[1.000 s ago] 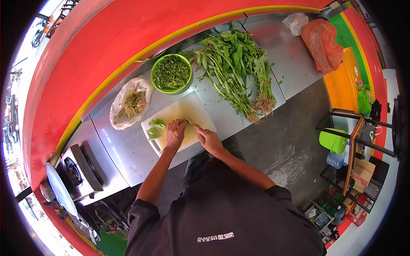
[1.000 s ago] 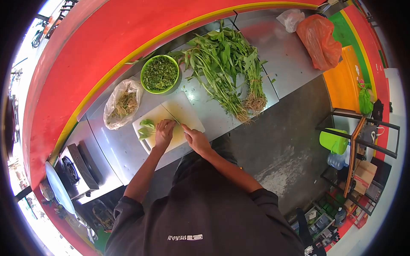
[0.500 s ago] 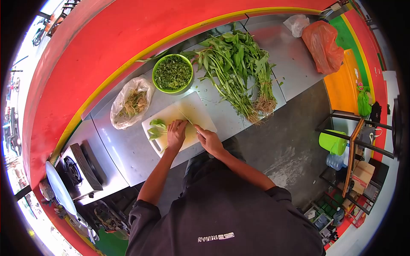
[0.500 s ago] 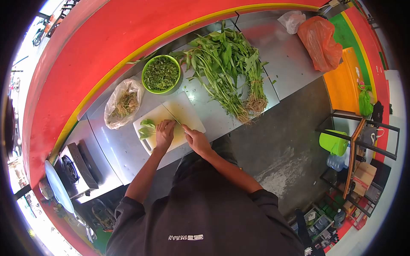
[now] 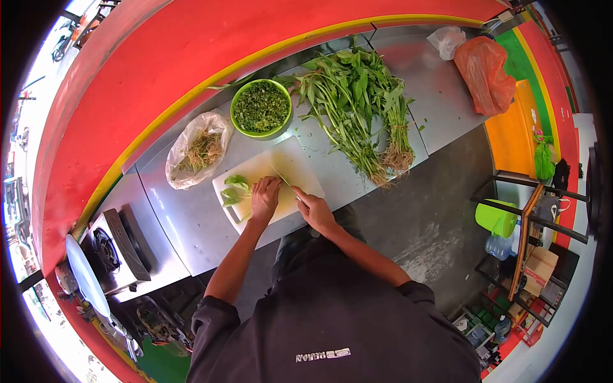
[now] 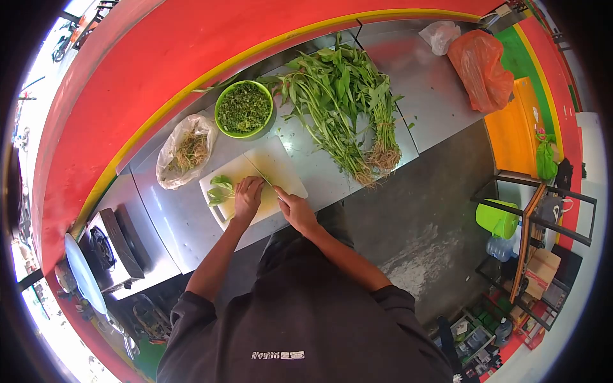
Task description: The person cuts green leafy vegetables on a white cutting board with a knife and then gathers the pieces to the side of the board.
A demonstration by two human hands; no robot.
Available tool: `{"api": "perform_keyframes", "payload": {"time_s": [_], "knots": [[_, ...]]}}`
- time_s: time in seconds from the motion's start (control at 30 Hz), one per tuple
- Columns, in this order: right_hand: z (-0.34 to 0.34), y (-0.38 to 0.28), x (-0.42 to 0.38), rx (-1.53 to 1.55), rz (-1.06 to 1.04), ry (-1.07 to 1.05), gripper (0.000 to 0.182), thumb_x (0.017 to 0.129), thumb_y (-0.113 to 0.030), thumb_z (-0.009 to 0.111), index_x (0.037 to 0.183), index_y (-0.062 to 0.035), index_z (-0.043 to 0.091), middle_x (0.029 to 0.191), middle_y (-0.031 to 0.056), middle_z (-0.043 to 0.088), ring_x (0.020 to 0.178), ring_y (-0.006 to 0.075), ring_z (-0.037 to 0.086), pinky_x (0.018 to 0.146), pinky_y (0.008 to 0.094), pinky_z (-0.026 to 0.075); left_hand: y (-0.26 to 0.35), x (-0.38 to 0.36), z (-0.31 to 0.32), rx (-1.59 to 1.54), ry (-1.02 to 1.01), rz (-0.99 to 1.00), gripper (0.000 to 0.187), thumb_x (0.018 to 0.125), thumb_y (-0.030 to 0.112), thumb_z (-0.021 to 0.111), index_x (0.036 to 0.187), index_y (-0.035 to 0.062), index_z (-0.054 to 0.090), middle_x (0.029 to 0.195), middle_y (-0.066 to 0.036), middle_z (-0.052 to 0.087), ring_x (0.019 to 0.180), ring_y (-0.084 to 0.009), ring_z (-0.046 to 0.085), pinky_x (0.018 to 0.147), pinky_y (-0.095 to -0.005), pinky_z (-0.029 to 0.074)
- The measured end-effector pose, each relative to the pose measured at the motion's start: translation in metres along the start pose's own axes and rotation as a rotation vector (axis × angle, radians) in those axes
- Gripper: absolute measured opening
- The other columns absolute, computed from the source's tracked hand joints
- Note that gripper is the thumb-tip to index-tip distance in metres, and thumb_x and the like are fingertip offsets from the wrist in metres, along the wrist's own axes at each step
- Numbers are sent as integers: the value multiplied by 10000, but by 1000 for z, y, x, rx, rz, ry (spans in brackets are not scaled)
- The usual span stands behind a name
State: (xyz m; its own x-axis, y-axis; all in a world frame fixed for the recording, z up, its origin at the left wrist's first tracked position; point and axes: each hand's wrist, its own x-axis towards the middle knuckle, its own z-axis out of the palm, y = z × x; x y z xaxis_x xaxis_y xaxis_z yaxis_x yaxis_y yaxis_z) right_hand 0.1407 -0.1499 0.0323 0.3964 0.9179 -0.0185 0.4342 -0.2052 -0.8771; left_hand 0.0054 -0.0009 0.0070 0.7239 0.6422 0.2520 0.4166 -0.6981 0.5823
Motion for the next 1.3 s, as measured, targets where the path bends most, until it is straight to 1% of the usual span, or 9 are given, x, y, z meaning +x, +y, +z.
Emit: {"api": "perform_keyframes", "payload": {"time_s": [0.17,0.27,0.37,0.43,0.63,0.87,1.03,1.13,1.3], "knots": [[1,1,1,-3,51,-37,467,976,-90,631,1439,-69,572,825,248,668,747,421,668,692,489,520,4,3,-7,32,-24,65,130,914,87,715,1042,78,732,1001,-65,689,928,-282,663,801,-420,474],[1,1,-3,32,-7,25,454,981,-93,628,1432,-66,580,822,253,663,749,426,666,693,485,520,-3,3,-4,26,-1,45,135,914,83,714,1047,76,734,1008,-69,688,932,-281,666,797,-418,477],[-4,0,-3,10,56,-33,437,988,-97,621,1423,-57,589,824,264,653,746,429,662,693,482,519,-2,4,-3,-3,3,51,143,911,80,715,1053,75,735,1015,-67,690,935,-283,668,797,-418,480],[-3,-3,2,-2,93,-61,434,993,-102,616,1423,-49,587,827,269,651,745,432,660,694,481,517,0,2,-7,-8,-54,57,144,912,82,714,1053,74,738,1029,-69,698,949,-287,671,806,-417,482],[0,-7,1,32,56,-25,432,990,-95,618,1417,-39,585,829,258,654,749,430,658,692,477,516,0,-1,1,-20,14,2,141,906,89,725,1045,77,743,1032,-62,693,948,-280,672,810,-415,481],[-1,-1,1,-7,95,-61,442,981,-75,624,1420,-37,582,844,253,663,759,441,652,692,471,518,9,0,-6,8,-26,39,137,905,83,728,1040,69,740,1016,-76,695,942,-287,671,804,-417,486],[-2,-2,-6,33,30,-19,463,979,-82,630,1438,-62,579,857,261,667,768,443,661,693,474,521,2,-1,-3,-4,1,21,132,905,84,728,1037,73,739,1022,-68,687,927,-283,667,788,-423,489],[-5,-2,-4,-6,79,-75,459,978,-85,631,1433,-64,579,875,267,674,790,445,669,709,480,528,2,-1,-4,-13,-26,22,137,906,82,726,1042,72,737,1018,-71,685,922,-286,664,789,-426,490],[-3,-3,-1,-3,71,-52,443,978,-86,631,1418,-59,584,860,262,671,787,443,669,701,481,525,7,-3,-8,40,-46,33,145,901,74,726,1046,70,736,1003,-82,688,922,-294,663,795,-427,491]]}}
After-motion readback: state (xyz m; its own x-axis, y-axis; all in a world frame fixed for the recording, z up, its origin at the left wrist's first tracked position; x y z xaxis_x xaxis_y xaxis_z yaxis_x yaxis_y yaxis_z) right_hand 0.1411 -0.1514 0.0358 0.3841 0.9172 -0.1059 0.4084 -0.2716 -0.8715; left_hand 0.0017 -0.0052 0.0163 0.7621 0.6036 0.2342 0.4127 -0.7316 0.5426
